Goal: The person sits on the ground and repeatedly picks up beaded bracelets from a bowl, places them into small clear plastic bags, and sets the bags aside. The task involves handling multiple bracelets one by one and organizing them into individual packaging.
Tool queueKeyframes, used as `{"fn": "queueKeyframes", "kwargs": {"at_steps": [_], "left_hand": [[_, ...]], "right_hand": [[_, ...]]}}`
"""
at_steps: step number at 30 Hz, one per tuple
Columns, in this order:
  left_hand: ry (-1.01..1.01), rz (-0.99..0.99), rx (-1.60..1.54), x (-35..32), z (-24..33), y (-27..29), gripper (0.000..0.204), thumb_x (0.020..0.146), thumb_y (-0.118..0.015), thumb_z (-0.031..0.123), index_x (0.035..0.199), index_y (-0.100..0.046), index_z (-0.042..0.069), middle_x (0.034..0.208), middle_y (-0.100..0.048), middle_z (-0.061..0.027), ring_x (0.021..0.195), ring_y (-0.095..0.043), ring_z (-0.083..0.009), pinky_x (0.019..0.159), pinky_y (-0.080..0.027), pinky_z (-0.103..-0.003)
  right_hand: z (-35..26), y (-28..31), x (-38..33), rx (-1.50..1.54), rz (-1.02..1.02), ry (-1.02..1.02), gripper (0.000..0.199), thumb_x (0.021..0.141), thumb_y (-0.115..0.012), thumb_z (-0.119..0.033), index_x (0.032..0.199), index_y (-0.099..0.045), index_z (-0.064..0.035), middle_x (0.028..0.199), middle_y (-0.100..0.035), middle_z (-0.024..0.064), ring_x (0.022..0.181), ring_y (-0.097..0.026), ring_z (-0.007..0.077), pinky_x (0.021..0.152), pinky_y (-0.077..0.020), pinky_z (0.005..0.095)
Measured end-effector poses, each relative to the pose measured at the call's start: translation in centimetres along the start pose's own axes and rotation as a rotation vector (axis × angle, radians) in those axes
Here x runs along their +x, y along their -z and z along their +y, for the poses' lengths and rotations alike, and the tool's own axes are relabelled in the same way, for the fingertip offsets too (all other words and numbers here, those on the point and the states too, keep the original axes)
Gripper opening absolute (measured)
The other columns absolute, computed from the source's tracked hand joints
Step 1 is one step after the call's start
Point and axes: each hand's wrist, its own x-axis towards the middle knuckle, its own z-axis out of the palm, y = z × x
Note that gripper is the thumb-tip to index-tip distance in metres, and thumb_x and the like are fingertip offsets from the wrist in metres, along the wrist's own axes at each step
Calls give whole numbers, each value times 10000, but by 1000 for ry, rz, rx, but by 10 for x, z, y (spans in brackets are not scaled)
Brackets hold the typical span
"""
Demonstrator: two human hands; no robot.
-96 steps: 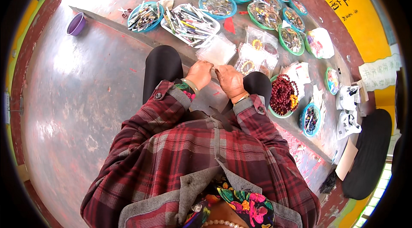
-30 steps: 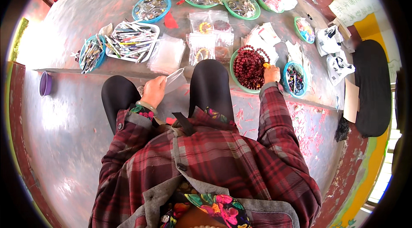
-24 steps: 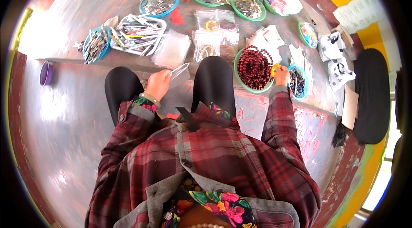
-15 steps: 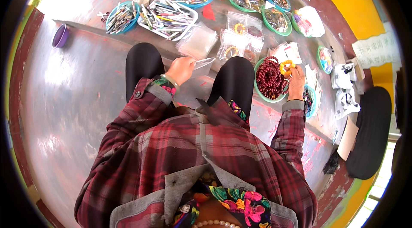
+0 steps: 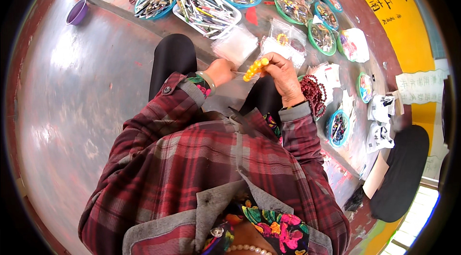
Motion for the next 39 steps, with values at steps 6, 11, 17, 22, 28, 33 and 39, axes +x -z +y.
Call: {"fn": "queueKeyframes", "kwargs": {"at_steps": [6,11,17,22,28,33,39], "left_hand": [[-14,-107,-2,-1,17,12,203,713,-576,222,733,-658,37,707,-631,-143,687,-610,-301,645,-472,-392],[40,-103,-66,0,10,11,221,724,-564,225,722,-650,22,663,-622,-137,656,-608,-301,633,-467,-397],[81,-126,18,-1,10,4,234,733,-555,233,749,-656,23,695,-621,-153,678,-603,-319,629,-463,-400],[-11,-166,1,-2,13,12,242,728,-554,233,792,-657,23,749,-617,-180,726,-596,-347,645,-460,-418],[-70,-154,68,-4,15,9,252,731,-549,221,847,-652,21,759,-613,-204,746,-588,-378,675,-458,-442],[-60,-133,59,-2,17,10,255,748,-547,224,851,-652,16,769,-612,-209,757,-589,-379,688,-463,-445],[-77,-122,-6,-2,14,10,252,780,-526,221,874,-652,25,771,-617,-199,750,-593,-369,683,-469,-435]], "right_hand": [[22,-8,-2,56,45,-108,137,814,-506,-69,909,-593,-23,843,-615,32,723,-548,93,665,-447,227],[22,-6,-8,46,16,-94,138,812,-500,-61,907,-592,-26,847,-613,24,743,-553,94,674,-447,226],[22,-7,-10,9,-36,-100,136,800,-513,-44,905,-595,-22,849,-588,-1,755,-544,80,678,-449,225],[30,-5,-10,-16,-16,-104,133,801,-519,-41,905,-597,-15,843,-588,-1,744,-547,79,680,-450,222],[33,0,-9,71,50,-101,135,800,-523,-38,906,-601,-11,830,-592,7,725,-552,85,675,-452,220],[36,1,-11,39,58,-104,137,795,-519,-33,902,-601,-8,813,-591,8,717,-549,87,660,-451,222],[41,6,-9,-234,95,-152,154,781,-528,-67,894,-609,-1,785,-612,22,688,-549,92,634,-451,246]]}}
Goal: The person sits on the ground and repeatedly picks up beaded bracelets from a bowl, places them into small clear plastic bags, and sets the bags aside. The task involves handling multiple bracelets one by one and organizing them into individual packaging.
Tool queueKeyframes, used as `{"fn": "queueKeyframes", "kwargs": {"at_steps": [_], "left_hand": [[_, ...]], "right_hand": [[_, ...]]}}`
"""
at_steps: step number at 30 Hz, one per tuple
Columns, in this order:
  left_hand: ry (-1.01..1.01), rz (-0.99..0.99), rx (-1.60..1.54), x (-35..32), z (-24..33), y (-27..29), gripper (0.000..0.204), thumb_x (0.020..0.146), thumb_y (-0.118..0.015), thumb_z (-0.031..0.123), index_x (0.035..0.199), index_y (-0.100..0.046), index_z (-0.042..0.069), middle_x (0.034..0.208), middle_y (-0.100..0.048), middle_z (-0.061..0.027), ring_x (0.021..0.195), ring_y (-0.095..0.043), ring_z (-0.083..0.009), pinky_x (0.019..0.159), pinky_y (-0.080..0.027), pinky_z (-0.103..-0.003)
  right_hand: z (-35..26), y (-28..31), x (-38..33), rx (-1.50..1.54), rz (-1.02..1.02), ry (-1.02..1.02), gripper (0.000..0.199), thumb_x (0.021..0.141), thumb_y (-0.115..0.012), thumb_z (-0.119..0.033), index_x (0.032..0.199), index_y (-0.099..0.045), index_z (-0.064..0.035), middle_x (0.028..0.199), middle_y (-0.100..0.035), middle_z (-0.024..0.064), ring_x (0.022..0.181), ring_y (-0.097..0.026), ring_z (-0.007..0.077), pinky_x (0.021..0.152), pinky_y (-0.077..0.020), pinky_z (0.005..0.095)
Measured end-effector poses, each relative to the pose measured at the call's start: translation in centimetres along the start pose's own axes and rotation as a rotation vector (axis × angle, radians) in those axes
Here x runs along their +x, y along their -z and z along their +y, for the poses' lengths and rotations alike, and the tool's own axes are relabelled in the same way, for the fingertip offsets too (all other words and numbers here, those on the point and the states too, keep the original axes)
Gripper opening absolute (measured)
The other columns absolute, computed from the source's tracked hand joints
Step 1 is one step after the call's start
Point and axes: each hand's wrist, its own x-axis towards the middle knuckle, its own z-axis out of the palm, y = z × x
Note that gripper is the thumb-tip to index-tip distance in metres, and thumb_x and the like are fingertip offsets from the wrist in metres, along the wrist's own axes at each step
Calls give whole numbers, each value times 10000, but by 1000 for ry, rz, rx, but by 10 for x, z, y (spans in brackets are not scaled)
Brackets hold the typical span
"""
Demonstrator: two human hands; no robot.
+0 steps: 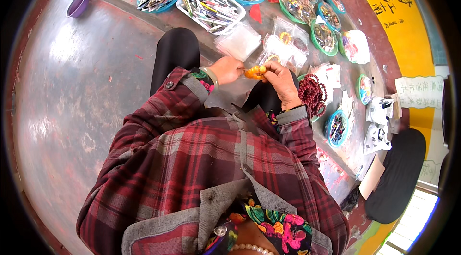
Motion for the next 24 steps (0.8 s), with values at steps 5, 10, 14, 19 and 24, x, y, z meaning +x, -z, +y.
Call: {"fn": "queueKeyframes", "kwargs": {"at_steps": [5,10,14,19,24], "left_hand": [[-47,31,51,0,5,-1,232,805,-501,197,881,-646,32,774,-623,-183,740,-595,-364,674,-472,-427],[-65,27,21,1,4,0,217,817,-489,184,873,-641,40,776,-625,-180,744,-596,-362,673,-476,-420],[-50,40,-48,0,4,0,196,815,-504,156,897,-643,45,770,-629,-172,733,-606,-344,670,-483,-390],[31,39,-118,1,4,5,203,808,-509,154,898,-643,31,783,-630,-177,738,-611,-329,687,-482,-377],[40,-7,-260,-3,15,22,239,823,-480,177,879,-639,8,751,-625,-182,662,-626,-300,615,-501,-376]], "right_hand": [[-8,-9,3,-575,-53,122,189,756,-531,-116,892,-618,-17,765,-635,102,651,-595,188,620,-462,291],[-4,-25,7,-958,-73,286,181,752,-512,-106,884,-606,-26,825,-616,175,744,-583,356,641,-461,399],[1,-38,7,-1090,18,365,163,769,-513,-118,892,-582,-36,823,-616,173,751,-578,367,651,-452,434],[-2,-40,4,-720,104,253,128,776,-556,-111,880,-577,-40,870,-632,165,803,-606,347,706,-476,403],[-3,-16,0,-316,289,225,189,767,-560,-34,950,-608,-46,832,-648,56,780,-628,145,691,-469,244]]}}
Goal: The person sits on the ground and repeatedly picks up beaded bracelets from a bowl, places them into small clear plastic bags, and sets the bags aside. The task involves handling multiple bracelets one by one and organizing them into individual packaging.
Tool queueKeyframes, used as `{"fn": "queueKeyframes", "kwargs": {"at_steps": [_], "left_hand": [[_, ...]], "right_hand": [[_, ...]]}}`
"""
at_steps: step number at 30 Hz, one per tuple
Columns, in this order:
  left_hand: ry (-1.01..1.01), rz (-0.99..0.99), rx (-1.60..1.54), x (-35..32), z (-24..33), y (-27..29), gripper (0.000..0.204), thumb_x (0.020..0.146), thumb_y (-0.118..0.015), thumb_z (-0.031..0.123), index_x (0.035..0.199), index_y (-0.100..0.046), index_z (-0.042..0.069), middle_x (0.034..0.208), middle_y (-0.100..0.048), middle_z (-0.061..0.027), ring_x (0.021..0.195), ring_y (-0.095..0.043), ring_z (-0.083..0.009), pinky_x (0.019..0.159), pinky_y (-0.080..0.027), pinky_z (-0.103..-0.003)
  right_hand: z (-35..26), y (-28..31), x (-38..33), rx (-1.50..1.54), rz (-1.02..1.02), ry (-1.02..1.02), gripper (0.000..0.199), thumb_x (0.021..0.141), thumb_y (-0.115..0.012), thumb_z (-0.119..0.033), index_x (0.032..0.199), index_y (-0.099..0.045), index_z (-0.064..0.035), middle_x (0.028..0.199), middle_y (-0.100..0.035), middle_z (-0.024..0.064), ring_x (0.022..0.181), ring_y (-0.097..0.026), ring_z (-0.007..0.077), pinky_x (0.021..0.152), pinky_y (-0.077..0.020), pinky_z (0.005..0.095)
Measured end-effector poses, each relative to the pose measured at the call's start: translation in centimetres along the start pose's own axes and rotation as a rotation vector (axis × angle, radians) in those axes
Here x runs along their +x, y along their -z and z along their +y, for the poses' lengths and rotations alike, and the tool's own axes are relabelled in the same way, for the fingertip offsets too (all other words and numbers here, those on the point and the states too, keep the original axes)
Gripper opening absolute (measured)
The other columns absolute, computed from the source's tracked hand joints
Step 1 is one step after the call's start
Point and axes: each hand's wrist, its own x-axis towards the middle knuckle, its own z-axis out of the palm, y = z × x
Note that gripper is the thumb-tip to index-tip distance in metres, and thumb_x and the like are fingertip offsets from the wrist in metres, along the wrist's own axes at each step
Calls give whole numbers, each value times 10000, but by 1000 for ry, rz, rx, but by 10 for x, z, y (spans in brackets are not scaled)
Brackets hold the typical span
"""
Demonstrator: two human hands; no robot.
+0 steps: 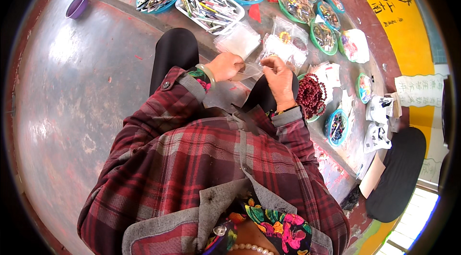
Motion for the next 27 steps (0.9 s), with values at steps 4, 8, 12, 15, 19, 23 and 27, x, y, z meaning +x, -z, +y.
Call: {"fn": "queueKeyframes", "kwargs": {"at_steps": [4,8,12,15,19,23,27], "left_hand": [[93,-24,-217,-3,8,14,202,897,-495,131,945,-614,-25,768,-642,-88,500,-563,-115,444,-464,-252],[101,-41,-478,-9,46,41,223,907,-502,145,967,-611,-41,844,-650,-70,528,-554,-87,451,-460,-231],[78,-76,-885,-21,83,63,212,899,-518,142,987,-608,-29,920,-650,-89,570,-565,-83,450,-454,-214],[91,-28,-1086,-23,91,70,199,890,-533,147,984,-607,-12,938,-647,-81,568,-564,-79,425,-412,-199],[90,78,-1249,-23,93,76,233,899,-527,206,1033,-589,26,954,-647,-66,708,-588,-68,445,-336,-191],[140,174,-1390,-16,46,57,373,927,-452,369,1138,-536,73,1082,-609,-41,891,-573,-77,583,-399,-207],[474,244,-1448,-25,14,13,599,891,-376,574,1231,-479,92,1208,-540,-42,1043,-527,-158,870,-414,-332]], "right_hand": [[23,14,1,444,-72,-127,378,716,-510,31,1089,-548,-13,1061,-585,50,1018,-532,131,855,-402,252],[18,19,-7,608,-269,-202,556,667,-488,74,1219,-460,7,1203,-506,63,1151,-449,157,957,-337,280],[-5,12,-13,599,-486,-245,537,705,-535,75,1231,-462,-3,1178,-535,49,1106,-486,153,944,-361,276],[-10,11,-18,643,-512,-256,445,752,-595,51,1185,-504,10,1076,-599,48,980,-564,151,883,-420,277],[-10,6,-19,750,-409,-167,360,786,-603,21,1139,-537,19,1011,-628,53,872,-605,152,823,-468,284],[-23,10,-22,999,-367,-245,295,825,-585,-27,1115,-551,12,989,-637,64,848,-627,159,776,-513,286],[-29,8,-24,1159,-225,-397,295,826,-575,-70,1111,-543,1,961,-638,78,849,-633,150,714,-547,268]]}}
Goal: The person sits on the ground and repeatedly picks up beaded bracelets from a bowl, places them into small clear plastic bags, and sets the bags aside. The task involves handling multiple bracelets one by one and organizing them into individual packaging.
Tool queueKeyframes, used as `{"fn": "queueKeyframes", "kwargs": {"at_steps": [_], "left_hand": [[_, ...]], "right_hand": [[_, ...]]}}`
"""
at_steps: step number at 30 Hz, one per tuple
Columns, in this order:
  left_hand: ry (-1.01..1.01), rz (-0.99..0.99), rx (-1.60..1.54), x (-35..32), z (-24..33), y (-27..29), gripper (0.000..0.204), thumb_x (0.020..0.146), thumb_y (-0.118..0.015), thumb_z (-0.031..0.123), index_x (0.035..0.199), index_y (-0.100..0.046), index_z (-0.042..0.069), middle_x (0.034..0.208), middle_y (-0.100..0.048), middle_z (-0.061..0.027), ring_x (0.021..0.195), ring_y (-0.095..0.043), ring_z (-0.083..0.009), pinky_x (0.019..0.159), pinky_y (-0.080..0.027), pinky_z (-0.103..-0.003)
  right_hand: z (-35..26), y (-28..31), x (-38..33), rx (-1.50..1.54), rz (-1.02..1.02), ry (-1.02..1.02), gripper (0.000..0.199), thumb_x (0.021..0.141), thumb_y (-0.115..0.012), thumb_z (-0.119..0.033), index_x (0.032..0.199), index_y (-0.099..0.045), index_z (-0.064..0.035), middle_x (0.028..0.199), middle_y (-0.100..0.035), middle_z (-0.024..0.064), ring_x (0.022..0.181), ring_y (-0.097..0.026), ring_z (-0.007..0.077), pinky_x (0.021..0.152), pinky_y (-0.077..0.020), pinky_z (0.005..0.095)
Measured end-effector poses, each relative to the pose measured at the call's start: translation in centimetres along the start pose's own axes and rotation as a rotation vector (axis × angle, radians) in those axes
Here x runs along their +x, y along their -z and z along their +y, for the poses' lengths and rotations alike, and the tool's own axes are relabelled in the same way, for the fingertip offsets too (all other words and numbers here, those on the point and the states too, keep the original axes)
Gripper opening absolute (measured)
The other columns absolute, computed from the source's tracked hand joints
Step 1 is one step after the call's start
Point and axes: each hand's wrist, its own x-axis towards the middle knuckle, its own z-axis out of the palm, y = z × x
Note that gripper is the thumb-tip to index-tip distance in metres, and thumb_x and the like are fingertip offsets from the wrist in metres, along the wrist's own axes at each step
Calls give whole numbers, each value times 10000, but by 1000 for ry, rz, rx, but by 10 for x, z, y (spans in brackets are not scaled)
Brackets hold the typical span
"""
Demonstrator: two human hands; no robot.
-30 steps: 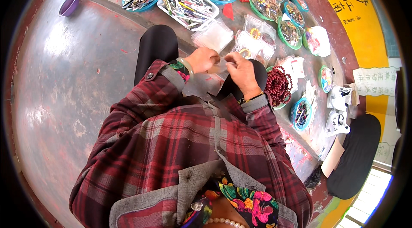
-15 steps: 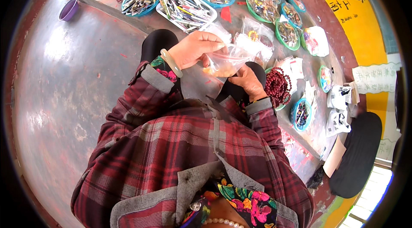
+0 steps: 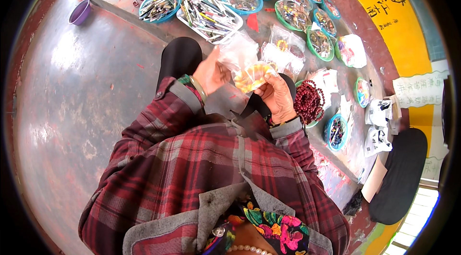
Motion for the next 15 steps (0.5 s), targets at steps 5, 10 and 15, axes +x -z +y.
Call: {"fn": "queueKeyframes", "kwargs": {"at_steps": [5,10,15], "left_hand": [[264,-367,-112,-12,-21,-17,648,869,-421,582,1214,-474,35,1212,-533,-76,1061,-526,-183,909,-404,-345],[37,-304,-106,-6,-26,-13,454,896,-519,337,1210,-473,13,1176,-555,-86,1077,-532,-199,933,-410,-361],[-16,-196,96,-4,-20,-8,311,882,-547,148,1152,-520,-3,1064,-598,-71,946,-585,-168,814,-473,-311]], "right_hand": [[10,5,6,92,71,24,321,838,-536,-86,1148,-513,-7,992,-623,85,852,-631,158,708,-546,269],[30,21,13,138,229,-56,274,846,-510,-85,1111,-525,-17,996,-620,85,850,-625,173,732,-534,303],[28,13,8,37,181,-120,232,857,-548,-170,1058,-558,-54,975,-624,50,866,-607,167,733,-504,310]]}}
